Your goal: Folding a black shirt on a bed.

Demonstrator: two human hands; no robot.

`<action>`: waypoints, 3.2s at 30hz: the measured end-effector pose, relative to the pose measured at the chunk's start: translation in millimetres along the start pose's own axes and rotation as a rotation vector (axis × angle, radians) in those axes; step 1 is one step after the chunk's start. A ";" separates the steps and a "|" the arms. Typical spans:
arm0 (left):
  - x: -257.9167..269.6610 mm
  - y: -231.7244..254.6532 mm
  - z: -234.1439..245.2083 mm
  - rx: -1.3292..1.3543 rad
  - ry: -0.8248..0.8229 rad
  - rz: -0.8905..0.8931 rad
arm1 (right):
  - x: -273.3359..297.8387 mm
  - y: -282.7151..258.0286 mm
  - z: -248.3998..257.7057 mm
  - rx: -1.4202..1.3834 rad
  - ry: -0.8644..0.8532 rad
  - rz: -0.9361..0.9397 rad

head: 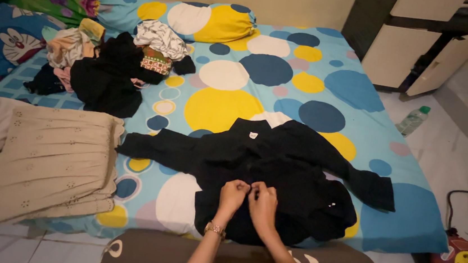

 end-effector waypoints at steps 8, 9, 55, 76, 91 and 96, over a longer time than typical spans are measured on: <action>-5.2 -5.7 -4.5 -0.149 0.069 0.018 | 0.6 -20.9 12.8 0.121 0.031 0.023; -5.2 -5.4 -3.9 -0.130 0.076 0.015 | 0.5 -20.1 12.9 0.060 0.015 -0.015; 79.2 105.4 49.5 -0.503 -0.035 -0.436 | -20.8 128.9 -28.9 -1.173 -0.176 -0.753; -153.4 68.0 85.9 -0.835 0.245 -0.339 | -228.0 61.9 46.1 0.551 0.094 0.430; -142.4 35.6 79.8 -0.819 0.248 -0.441 | -239.6 149.0 70.5 0.860 -0.551 -0.059; -131.6 121.5 15.8 -0.800 0.409 -0.372 | -228.2 45.0 -30.7 0.165 -0.419 0.218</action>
Point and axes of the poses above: each hand's wrist, its own x-axis away from the middle knuckle, its own z-axis out of the back of the hand, y = z × x, the point moved 7 cm from there along -x, towards the middle knuckle, and after that the axes turned 1 degree about z, right-handed, at the moved point
